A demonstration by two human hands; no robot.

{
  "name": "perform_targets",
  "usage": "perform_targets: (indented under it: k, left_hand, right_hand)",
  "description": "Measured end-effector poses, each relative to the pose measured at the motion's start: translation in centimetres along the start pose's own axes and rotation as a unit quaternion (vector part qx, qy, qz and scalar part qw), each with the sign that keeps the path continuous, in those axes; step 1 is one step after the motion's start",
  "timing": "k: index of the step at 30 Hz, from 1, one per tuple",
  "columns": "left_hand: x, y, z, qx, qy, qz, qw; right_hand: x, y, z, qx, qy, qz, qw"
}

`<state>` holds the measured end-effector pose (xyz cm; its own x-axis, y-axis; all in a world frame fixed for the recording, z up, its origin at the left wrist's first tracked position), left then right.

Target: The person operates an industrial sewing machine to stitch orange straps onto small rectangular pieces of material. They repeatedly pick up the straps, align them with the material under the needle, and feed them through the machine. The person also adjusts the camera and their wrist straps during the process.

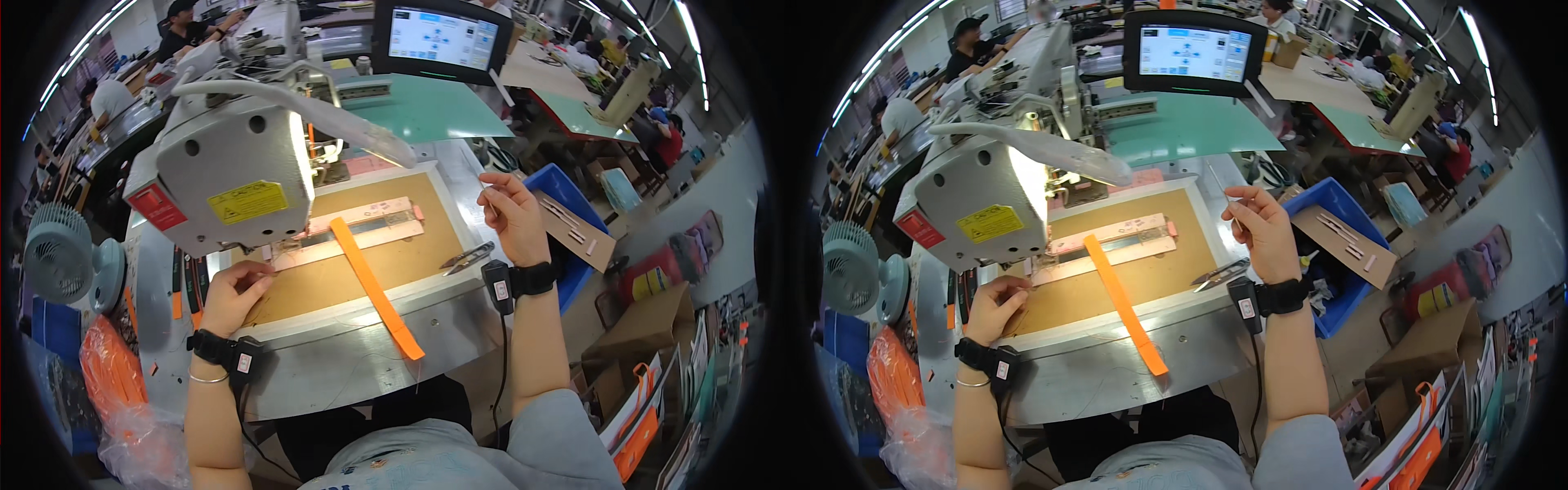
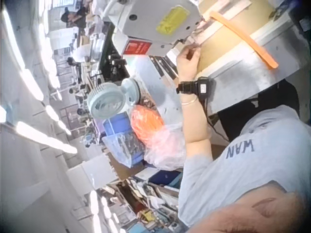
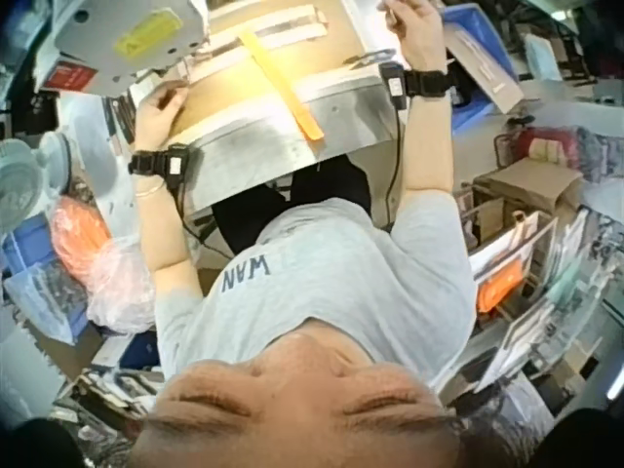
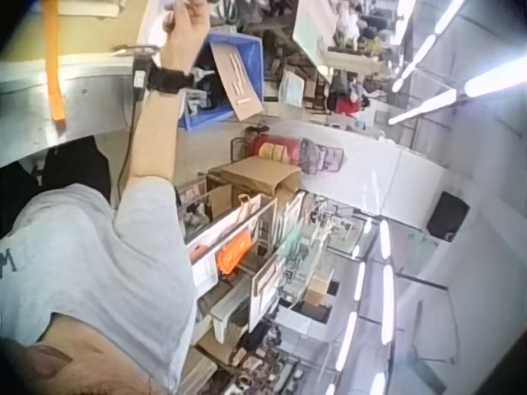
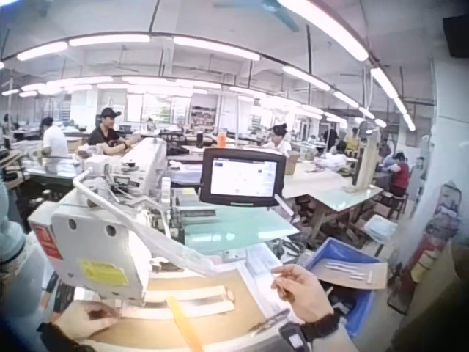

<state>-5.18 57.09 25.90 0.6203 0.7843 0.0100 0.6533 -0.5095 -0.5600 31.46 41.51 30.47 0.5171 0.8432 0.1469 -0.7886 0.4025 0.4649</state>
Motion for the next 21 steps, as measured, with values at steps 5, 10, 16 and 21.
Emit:
perform_targets:
  k: [5,10,16,21]
  left_hand:
    - [0.0,0.4,0.2,-0.036,-0.017,0.024,0.999]
    - [0.1,0.4,-0.3,-0.018,0.008,0.006,1.000]
    - [0.1,0.4,0.0,-0.029,0.004,0.008,1.000]
    - [0.0,0.6,-0.2,-0.017,-0.015,0.008,1.000]
  right_hand:
    - [-0.3,-4.6,0.9,-0.305,-0.076,-0.050,0.948]
    - [-0.1,-4.1,-0.3,-0.471,-0.120,-0.034,0.873]
    - [-0.2,2.5,-2.6,-0.619,-0.296,0.119,0.717]
    - [-0.5,5.1,-4.2,-0.641,-0.296,0.192,0.682]
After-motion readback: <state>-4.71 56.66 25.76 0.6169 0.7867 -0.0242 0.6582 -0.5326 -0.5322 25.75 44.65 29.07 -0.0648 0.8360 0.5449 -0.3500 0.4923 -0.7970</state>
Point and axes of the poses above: each hand's wrist, its own x-axis towards the middle knuckle, its own y-axis out of the palm, z = x × y, the point moved 2 cm from there along x, towards the middle knuckle, and after that the axes turned 14 degrees about x, right-handed, at the moved point
